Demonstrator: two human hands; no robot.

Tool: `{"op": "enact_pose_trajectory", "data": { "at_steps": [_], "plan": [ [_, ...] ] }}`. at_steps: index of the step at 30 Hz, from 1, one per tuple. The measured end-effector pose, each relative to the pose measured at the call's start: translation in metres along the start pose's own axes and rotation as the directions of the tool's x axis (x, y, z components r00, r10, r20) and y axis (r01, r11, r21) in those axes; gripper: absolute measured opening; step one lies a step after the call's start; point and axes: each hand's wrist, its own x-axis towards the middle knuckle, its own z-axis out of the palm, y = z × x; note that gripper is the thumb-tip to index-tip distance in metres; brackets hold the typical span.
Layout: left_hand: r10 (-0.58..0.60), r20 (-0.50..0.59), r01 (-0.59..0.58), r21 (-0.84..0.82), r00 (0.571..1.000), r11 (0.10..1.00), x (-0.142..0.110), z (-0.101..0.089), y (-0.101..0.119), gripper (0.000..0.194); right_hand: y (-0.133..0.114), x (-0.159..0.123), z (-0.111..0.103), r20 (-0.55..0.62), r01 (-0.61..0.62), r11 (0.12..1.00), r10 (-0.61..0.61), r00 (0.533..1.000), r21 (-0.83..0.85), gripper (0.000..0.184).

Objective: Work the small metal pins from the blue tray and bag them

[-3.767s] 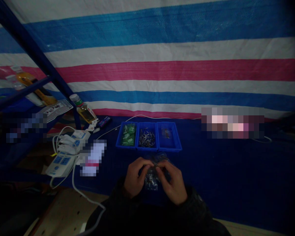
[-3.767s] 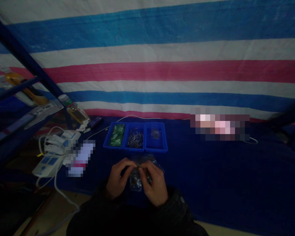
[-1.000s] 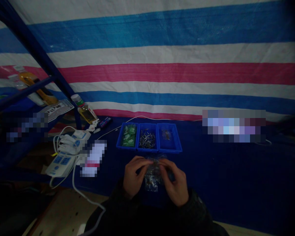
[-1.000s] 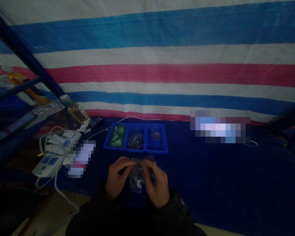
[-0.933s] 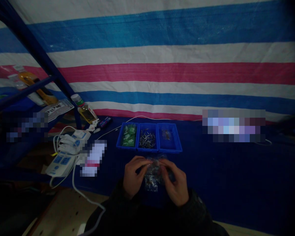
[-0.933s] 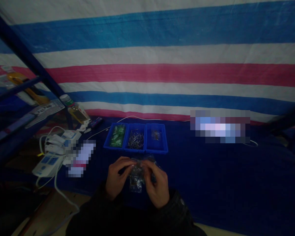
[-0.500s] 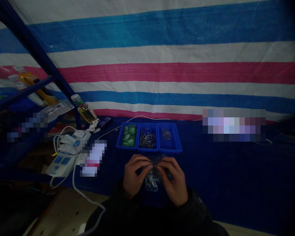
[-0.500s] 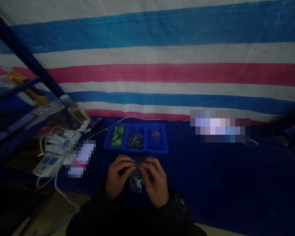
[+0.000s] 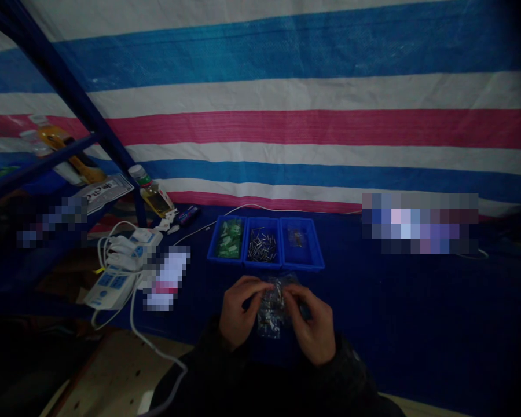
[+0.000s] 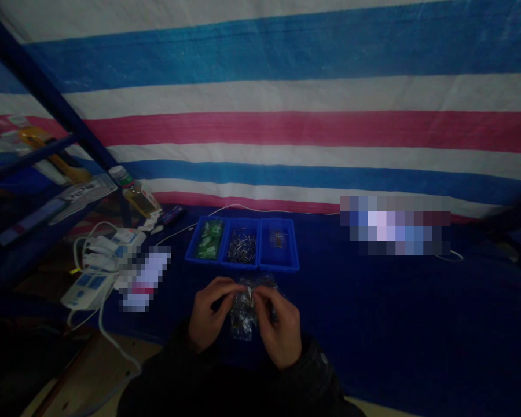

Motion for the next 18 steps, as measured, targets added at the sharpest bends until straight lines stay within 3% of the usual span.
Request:
{"op": "enact_pose_trajectory", "data": {
  "at_steps": [4, 13, 18],
  "plan": [
    [-0.017, -0.019, 0.018, 0.026, 1.0, 0.999, 0.0003, 0.0004, -0.0044, 0.017, -0.0011, -0.0005, -0.0032, 0.038, 0.021, 1.0, -0.022, 0.999, 0.021, 0.024],
    [0.062, -0.058, -0.06, 0.022, 0.996, 0.998, 0.0025, 0.0006, -0.002, 0.008, -0.0073, 0.0063, -0.0001, 0.004, 0.082, 0.996, -0.082, 0.997, -0.02, 0.012],
    [-0.018, -0.048, 0.018, -0.007, 0.999, 1.0, -0.0017, 0.0031, -0.0038, 0.007, -0.0069, 0.0063, 0.0014, 0.024, 0.079, 0.997, -0.079, 0.997, -0.018, 0.011]
  ]
}}
